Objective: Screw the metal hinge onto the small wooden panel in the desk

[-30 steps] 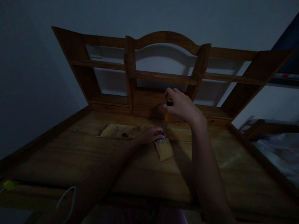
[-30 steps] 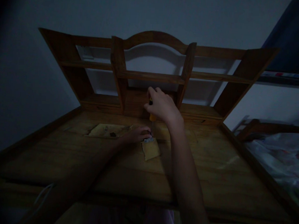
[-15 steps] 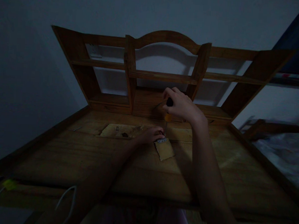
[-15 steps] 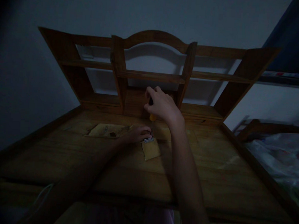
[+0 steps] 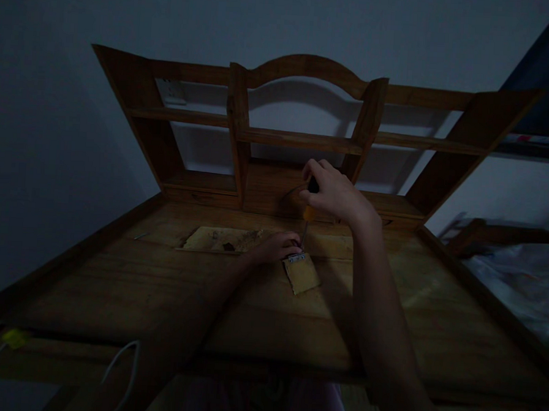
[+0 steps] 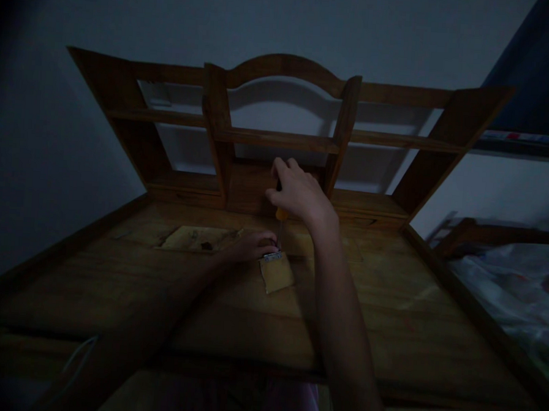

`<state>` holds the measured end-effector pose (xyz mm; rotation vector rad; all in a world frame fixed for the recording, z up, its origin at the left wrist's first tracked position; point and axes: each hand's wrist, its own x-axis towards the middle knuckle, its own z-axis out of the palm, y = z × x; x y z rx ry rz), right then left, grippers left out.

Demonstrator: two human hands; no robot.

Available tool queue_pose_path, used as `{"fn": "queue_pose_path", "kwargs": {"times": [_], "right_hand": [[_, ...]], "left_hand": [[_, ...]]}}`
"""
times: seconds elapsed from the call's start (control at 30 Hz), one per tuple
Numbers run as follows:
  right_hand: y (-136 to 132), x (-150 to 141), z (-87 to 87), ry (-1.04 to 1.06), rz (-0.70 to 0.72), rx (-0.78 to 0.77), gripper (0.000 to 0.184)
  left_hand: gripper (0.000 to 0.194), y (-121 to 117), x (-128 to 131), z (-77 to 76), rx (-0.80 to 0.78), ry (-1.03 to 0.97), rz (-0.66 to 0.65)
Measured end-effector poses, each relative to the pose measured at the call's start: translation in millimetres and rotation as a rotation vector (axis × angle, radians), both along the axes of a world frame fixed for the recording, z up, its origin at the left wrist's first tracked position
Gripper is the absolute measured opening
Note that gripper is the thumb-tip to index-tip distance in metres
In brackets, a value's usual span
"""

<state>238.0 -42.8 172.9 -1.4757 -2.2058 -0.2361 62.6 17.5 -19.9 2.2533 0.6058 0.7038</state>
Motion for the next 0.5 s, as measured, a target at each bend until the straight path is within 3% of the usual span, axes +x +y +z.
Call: {"fn": "queue_pose_path", "kwargs": {"times": [0.5], "right_hand": [[-0.9,-0.3,1.2,0.047,0.040,-0.020,0.030]], "left_hand": [[0.015,6.6,0.2,-4.8,0.058,-0.006,-0.069]]}}
